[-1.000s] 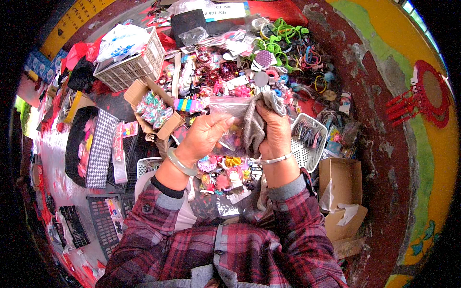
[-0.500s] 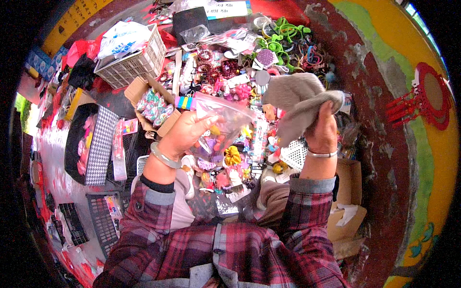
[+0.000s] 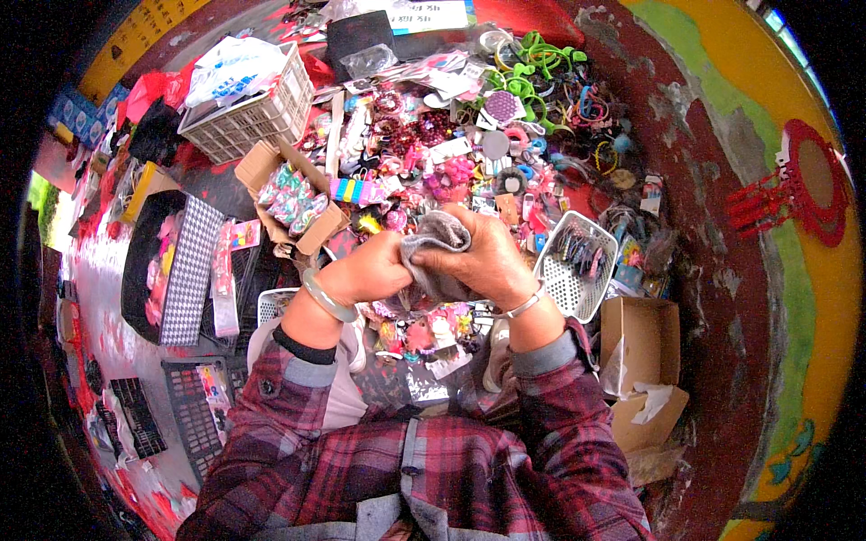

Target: The person sorts through a large pile of hair accessories, picking up items like hair clips and scrunchies. They place selected items into small plastic bags and organize them into baskets and boxes on the floor.

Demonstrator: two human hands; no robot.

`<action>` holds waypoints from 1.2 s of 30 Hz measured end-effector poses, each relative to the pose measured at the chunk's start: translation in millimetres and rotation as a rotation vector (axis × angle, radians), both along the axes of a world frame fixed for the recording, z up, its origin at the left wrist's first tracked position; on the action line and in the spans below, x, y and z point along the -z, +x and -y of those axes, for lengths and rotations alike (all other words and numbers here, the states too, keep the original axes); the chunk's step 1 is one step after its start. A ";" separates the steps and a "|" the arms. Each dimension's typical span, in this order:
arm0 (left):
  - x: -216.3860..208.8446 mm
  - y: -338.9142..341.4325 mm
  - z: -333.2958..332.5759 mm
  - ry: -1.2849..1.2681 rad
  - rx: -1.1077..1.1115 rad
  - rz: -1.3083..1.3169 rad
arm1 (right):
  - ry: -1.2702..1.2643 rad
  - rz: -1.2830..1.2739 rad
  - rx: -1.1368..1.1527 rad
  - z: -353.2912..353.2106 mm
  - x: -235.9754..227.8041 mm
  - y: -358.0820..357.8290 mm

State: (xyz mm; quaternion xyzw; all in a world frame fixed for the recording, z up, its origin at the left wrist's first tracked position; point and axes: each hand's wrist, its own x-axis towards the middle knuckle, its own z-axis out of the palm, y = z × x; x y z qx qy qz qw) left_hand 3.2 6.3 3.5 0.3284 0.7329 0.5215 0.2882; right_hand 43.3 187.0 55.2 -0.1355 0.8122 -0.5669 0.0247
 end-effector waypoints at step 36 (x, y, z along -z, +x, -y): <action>-46.8 0.6 29.5 0.463 -0.491 0.322 | -0.953 0.154 0.599 -83.2 -5.2 -18.4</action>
